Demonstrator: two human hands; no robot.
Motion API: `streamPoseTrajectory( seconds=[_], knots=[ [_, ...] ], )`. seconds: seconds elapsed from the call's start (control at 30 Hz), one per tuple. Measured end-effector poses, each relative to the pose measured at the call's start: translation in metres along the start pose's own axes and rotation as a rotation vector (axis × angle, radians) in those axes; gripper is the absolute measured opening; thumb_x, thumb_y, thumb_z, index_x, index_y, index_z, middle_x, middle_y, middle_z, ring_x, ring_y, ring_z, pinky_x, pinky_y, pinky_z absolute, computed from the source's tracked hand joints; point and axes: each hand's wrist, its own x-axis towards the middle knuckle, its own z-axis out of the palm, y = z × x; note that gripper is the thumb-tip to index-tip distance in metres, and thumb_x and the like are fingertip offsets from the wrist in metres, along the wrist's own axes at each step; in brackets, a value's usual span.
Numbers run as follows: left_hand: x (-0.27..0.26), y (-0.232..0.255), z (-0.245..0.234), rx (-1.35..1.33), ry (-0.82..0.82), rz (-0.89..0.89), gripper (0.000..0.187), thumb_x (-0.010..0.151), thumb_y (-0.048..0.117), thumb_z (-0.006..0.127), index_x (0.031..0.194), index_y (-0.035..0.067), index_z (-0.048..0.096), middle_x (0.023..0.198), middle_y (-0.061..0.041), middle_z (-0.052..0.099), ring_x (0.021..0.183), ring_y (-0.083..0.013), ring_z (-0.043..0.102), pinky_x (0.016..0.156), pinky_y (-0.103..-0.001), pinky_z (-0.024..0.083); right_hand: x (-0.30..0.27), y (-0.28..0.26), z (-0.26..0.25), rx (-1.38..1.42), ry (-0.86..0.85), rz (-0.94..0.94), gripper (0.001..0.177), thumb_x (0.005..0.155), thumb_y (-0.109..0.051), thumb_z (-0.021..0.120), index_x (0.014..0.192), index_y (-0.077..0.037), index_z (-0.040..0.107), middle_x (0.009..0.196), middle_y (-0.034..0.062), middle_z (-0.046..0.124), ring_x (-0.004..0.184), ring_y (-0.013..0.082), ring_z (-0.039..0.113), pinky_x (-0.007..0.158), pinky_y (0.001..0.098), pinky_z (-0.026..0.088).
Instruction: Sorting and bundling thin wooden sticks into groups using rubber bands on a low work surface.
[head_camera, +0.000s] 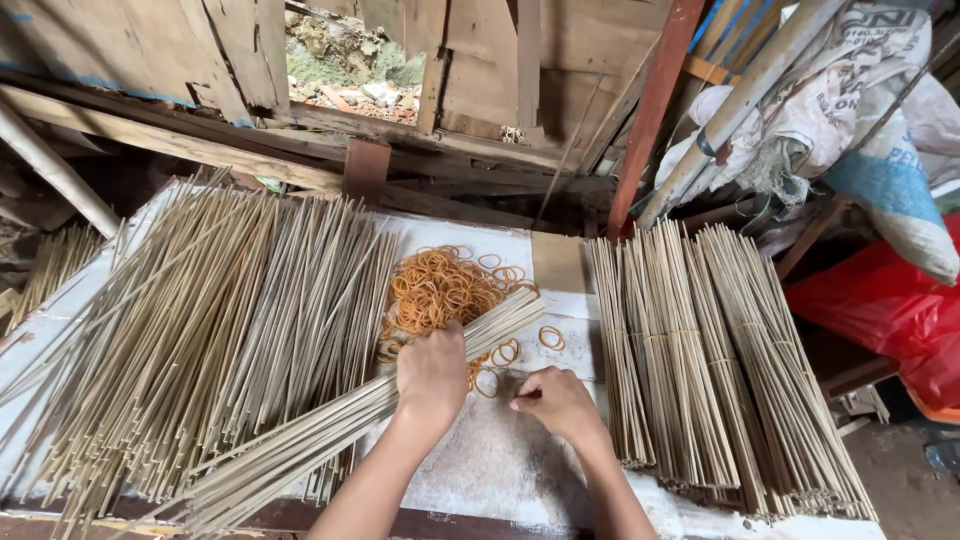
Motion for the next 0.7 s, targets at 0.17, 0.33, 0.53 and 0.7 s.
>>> streamPoseTrajectory(
  seconds=[0.17,0.33,0.53,0.7],
  knots=[
    [-0.008,-0.001,-0.011,0.027,0.016,0.006,0.028,0.081,-0.005,0.059,0.105,0.006,0.066,0.080,-0.009,0.075,0.075,-0.0325,0.076,0.061,-0.044,0.060,-0.017,-0.016,-0.028,0.154,0.070,-0.059,0.027,0.074,-0.035,0.079,0.094,-0.017,0.082,0.095,0.0116,0.079,0.097,0.0356,0.074,0.088,0.0458,0.059],
    [-0.015,-0.009,-0.015,0.029,0.002,-0.002,0.026,0.083,-0.005,0.057,0.102,0.008,0.068,0.080,-0.008,0.075,0.076,-0.0314,0.076,0.061,-0.043,0.060,-0.016,-0.015,-0.038,0.812,0.142,-0.084,0.010,0.075,-0.011,0.074,0.082,-0.004,0.072,0.070,0.0120,0.074,0.067,0.0180,0.067,0.062,0.0295,0.055],
    [-0.015,-0.019,-0.011,-0.011,-0.035,0.000,0.028,0.081,-0.004,0.059,0.106,0.007,0.067,0.081,-0.014,0.075,0.076,-0.0357,0.075,0.061,-0.046,0.059,0.002,-0.001,-0.028,1.252,0.154,-0.075,0.019,0.081,-0.005,0.075,0.095,-0.003,0.063,0.084,0.0115,0.070,0.072,0.0217,0.072,0.065,0.0282,0.059],
    [-0.022,-0.022,-0.023,0.015,-0.078,0.011,0.027,0.083,-0.002,0.058,0.105,0.011,0.067,0.082,-0.010,0.075,0.079,-0.0339,0.076,0.064,-0.046,0.059,-0.007,-0.001,-0.042,1.214,0.125,-0.077,0.034,0.083,0.004,0.052,0.114,-0.005,0.064,0.111,0.0154,0.077,0.062,0.0132,0.071,0.043,0.0148,0.043]
  ],
)
